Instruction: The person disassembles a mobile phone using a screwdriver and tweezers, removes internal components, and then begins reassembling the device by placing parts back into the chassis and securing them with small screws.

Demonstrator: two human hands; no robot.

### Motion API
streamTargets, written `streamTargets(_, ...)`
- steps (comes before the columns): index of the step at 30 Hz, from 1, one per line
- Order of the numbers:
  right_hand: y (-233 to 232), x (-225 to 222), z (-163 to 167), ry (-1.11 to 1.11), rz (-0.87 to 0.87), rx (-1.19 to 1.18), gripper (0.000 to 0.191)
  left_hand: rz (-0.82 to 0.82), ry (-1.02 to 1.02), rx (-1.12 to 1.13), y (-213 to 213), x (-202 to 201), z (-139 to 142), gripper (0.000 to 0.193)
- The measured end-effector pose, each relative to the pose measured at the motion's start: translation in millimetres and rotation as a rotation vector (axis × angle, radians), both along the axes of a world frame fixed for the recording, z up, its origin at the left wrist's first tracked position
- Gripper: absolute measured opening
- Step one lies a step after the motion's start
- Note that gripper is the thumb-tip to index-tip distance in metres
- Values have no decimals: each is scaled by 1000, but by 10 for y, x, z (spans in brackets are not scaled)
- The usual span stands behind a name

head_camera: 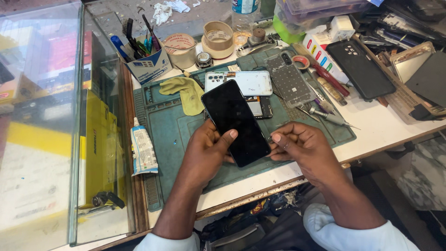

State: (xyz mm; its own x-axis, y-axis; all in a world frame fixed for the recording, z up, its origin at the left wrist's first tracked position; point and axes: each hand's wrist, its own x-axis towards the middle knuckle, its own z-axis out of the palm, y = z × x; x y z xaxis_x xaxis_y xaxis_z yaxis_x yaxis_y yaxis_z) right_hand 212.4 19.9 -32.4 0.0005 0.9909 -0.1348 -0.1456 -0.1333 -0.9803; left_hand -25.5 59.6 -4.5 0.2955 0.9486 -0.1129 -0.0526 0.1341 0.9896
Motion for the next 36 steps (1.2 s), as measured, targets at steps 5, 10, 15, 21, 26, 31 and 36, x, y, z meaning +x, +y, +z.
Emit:
streamTargets(5,14,6,26,-12,13,-15,15,-2,9,-20,17,-17,16,30)
streamTargets(10,14,94,30,-26,-30,-48,22,1,-28,-32,27,-43,23,30)
streamTargets(15,29,426,86,-42,-129,-12,28,23,-15,-39,42,-56,10,29)
streamTargets(21,68,808,245,-189,-330,154,22,27,-26,-17,46,-58,6,28)
streamTargets(26,44,860,347,-474,-373,271,20,42,-4,3,55,-97,-9,26)
streamTargets(31,192,676,359,-625,-282,116,19,50,-18,24,38,-117,-37,24)
streamTargets(36,400,488,421,-704,-176,188,19,108,13,17,29,-162,-32,21)
